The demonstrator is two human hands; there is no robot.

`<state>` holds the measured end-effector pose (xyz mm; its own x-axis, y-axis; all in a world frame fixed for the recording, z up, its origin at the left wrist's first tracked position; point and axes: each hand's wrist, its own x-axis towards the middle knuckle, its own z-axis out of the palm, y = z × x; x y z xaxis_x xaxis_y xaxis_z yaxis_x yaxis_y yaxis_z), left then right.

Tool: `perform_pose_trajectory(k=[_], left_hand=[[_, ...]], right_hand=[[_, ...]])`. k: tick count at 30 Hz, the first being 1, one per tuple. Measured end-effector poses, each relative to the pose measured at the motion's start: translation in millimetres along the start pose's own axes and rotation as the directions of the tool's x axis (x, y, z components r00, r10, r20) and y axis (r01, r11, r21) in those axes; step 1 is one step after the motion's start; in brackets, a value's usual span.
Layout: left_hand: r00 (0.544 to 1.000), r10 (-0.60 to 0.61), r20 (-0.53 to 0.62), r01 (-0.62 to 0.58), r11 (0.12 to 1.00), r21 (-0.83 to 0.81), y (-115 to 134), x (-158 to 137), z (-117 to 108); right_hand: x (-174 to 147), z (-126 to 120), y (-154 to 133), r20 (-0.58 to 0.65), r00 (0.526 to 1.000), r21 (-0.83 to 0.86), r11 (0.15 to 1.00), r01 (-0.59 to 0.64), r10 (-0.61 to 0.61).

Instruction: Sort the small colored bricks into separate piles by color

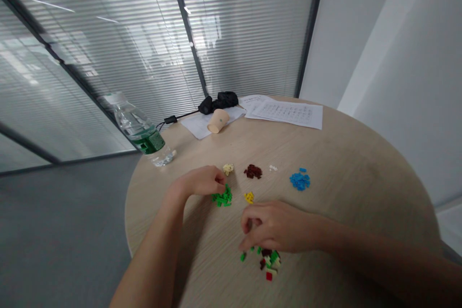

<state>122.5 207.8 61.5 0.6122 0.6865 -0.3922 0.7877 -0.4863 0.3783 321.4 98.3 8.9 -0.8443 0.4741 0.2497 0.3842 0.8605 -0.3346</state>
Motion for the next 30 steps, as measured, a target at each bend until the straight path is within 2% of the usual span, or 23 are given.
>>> perform_pose_trajectory(k=[5,10,12,16,19,23,30], left_hand=[[1.000,-0.018,-0.019,0.018,1.000,-0.024,-1,-1,1],[0.999,-0.040,-0.016,0.040,0.999,-0.003,-3,-2,-1],[0.996,-0.047,-0.071,0.050,0.998,0.035,-1,-3,-3],[0.960,-0.023,-0.280,0.055,0.993,0.107,6,-1,-5],[0.931,0.063,-0.359,-0.034,0.996,0.087,14,4,-2],[0.921,0.154,-0.357,-0.160,0.987,0.014,21,12,6],[0.910,0.221,-0.350,-0.267,0.960,-0.088,24,18,16]], right_hand=[[-2,1,4,-0.018,1.000,-0.030,1.000,0.005,-0.005],[-3,-4,8,-0.039,0.999,0.021,1.000,-0.006,0.007],[-2,-7,7,-0.039,0.999,0.036,0.999,-0.018,0.019],[-1,-10,6,-0.029,0.999,0.021,0.999,-0.042,0.043],[-2,-10,7,-0.023,0.999,0.016,0.999,-0.040,0.041],[-2,-11,9,-0.042,0.998,0.045,0.998,-0.045,0.047],[-5,-11,11,-0.032,0.992,0.111,0.986,-0.121,0.125]])
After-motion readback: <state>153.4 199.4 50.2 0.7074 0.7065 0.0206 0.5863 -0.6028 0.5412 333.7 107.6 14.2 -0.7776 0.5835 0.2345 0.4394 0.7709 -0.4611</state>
